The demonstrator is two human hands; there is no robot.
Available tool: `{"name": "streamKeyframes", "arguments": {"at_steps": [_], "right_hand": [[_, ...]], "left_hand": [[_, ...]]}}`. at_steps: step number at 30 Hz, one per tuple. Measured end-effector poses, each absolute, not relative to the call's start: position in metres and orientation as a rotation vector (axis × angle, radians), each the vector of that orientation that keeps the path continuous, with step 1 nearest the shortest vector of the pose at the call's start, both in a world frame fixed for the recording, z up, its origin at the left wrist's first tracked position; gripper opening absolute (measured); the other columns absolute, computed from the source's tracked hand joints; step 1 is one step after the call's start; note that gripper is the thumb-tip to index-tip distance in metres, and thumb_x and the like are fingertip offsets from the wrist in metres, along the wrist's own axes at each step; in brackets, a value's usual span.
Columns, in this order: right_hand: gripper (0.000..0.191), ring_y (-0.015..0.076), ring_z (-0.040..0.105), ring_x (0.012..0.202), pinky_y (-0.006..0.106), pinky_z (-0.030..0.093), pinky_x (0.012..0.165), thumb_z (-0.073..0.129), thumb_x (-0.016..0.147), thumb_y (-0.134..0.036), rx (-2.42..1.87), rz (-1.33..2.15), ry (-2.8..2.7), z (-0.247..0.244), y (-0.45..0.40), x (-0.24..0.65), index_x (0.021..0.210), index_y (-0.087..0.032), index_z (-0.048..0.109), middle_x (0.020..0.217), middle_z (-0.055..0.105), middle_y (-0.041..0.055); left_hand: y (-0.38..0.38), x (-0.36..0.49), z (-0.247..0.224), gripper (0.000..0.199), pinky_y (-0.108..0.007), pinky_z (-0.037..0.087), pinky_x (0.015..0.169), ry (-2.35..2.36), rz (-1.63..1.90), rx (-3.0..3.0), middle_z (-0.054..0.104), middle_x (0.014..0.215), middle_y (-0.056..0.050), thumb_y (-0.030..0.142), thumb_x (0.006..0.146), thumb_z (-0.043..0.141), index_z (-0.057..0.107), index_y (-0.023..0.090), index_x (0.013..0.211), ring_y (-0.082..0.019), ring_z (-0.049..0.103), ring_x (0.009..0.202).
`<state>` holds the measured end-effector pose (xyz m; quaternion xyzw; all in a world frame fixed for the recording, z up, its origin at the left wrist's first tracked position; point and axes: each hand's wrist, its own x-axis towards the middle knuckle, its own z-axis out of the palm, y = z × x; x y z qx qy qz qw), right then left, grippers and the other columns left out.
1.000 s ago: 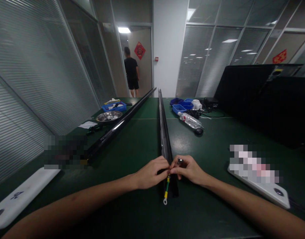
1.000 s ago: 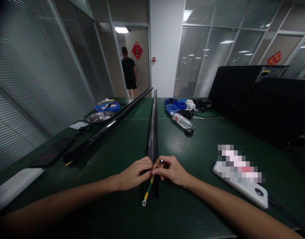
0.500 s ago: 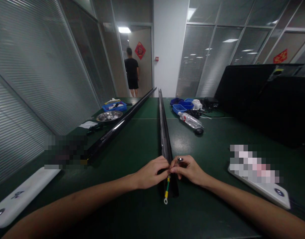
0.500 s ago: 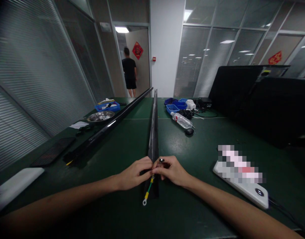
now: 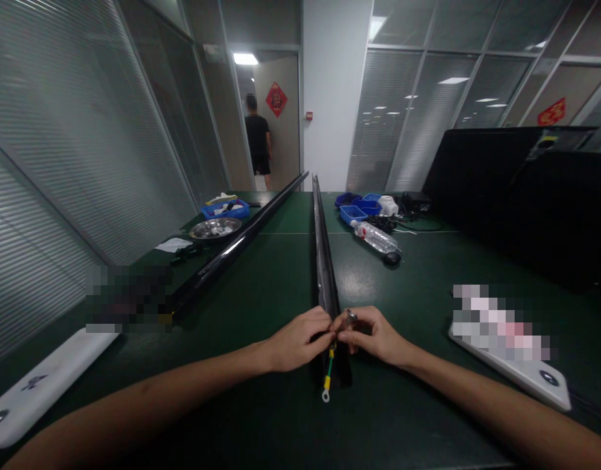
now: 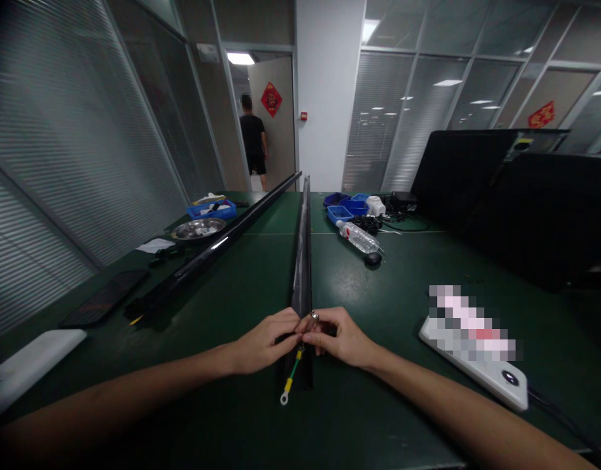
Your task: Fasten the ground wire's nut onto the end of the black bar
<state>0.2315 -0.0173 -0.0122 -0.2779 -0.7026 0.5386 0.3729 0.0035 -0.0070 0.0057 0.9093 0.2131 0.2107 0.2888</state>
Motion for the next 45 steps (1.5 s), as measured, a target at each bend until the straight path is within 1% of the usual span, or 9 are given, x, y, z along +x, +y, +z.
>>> {"name": "streamKeyframes", "arguments": {"at_steps": [5, 11, 16, 21, 27, 31, 40, 45], "right_hand": [[0.028, 0.0100, 0.059, 0.055, 0.021, 0.051, 0.052, 0.072, 0.095, -0.040, -0.663, 1.280, -1.832, -0.0081, -0.0189, 0.2320, 0.101, -0.014, 0.078, 0.079, 0.064, 0.0025], [0.025, 0.0091, 0.059, 0.055, 0.020, 0.051, 0.051, 0.070, 0.097, -0.038, -0.629, 1.275, -1.849, -0.0102, -0.0166, 0.2321, 0.103, -0.015, 0.079, 0.081, 0.063, 0.0021], [0.024, 0.0088, 0.059, 0.053, 0.019, 0.051, 0.051, 0.073, 0.095, -0.037, -0.645, 1.287, -1.832, -0.0138, -0.0152, 0.2321, 0.101, -0.014, 0.079, 0.078, 0.065, 0.0022], [0.024, 0.0092, 0.059, 0.052, 0.019, 0.051, 0.049, 0.078, 0.091, -0.036, -0.679, 1.338, -1.802, -0.0172, -0.0149, 0.2319, 0.096, -0.013, 0.079, 0.077, 0.069, 0.0034], [0.021, 0.0082, 0.059, 0.054, 0.019, 0.050, 0.051, 0.073, 0.095, -0.034, -0.637, 1.277, -1.830, -0.0144, -0.0173, 0.2316, 0.100, -0.014, 0.079, 0.081, 0.066, 0.0029], [0.023, 0.0085, 0.058, 0.054, 0.019, 0.051, 0.051, 0.070, 0.097, -0.035, -0.603, 1.278, -1.829, -0.0113, -0.0181, 0.2304, 0.100, -0.014, 0.079, 0.079, 0.063, 0.0017], [0.022, 0.0086, 0.059, 0.054, 0.018, 0.051, 0.051, 0.074, 0.094, -0.035, -0.649, 1.268, -1.843, -0.0115, -0.0169, 0.2310, 0.095, -0.014, 0.079, 0.078, 0.065, 0.0023], [0.023, 0.0082, 0.057, 0.052, 0.018, 0.050, 0.049, 0.077, 0.091, -0.036, -0.645, 1.283, -1.838, -0.0114, -0.0173, 0.2298, 0.088, -0.013, 0.079, 0.079, 0.068, 0.0034]], "left_hand": [[-0.0067, 0.0039, 0.0060, 0.027, -0.033, 0.046, 0.092, 0.569, 0.564, 2.431, 0.063, 0.097, -0.006, 0.028, 0.110, 0.040, 0.063, 0.017, 0.100, -0.020, 0.056, 0.095], [-0.0060, 0.0032, 0.0050, 0.027, -0.034, 0.046, 0.094, 0.538, 0.580, 2.445, 0.063, 0.098, -0.006, 0.029, 0.109, 0.041, 0.062, 0.016, 0.100, -0.020, 0.057, 0.095], [-0.0059, 0.0033, 0.0039, 0.026, -0.033, 0.047, 0.091, 0.537, 0.585, 2.450, 0.063, 0.096, -0.006, 0.028, 0.110, 0.040, 0.063, 0.017, 0.102, -0.020, 0.057, 0.095], [-0.0055, 0.0036, 0.0026, 0.024, -0.035, 0.047, 0.092, 0.537, 0.582, 2.455, 0.062, 0.095, -0.006, 0.025, 0.109, 0.041, 0.061, 0.017, 0.098, -0.021, 0.056, 0.094], [-0.0056, 0.0029, 0.0024, 0.022, -0.034, 0.047, 0.092, 0.543, 0.577, 2.441, 0.063, 0.098, -0.006, 0.025, 0.108, 0.043, 0.062, 0.017, 0.102, -0.021, 0.056, 0.096], [-0.0068, 0.0032, 0.0041, 0.024, -0.034, 0.047, 0.092, 0.542, 0.588, 2.449, 0.063, 0.096, -0.006, 0.027, 0.109, 0.043, 0.063, 0.016, 0.101, -0.020, 0.056, 0.094], [-0.0062, 0.0032, 0.0046, 0.024, -0.035, 0.047, 0.093, 0.530, 0.566, 2.467, 0.064, 0.099, -0.007, 0.025, 0.108, 0.042, 0.064, 0.016, 0.103, -0.020, 0.057, 0.095], [-0.0050, 0.0040, 0.0027, 0.024, -0.036, 0.046, 0.095, 0.518, 0.574, 2.458, 0.065, 0.097, -0.007, 0.023, 0.107, 0.041, 0.062, 0.017, 0.098, -0.021, 0.057, 0.095]]}}
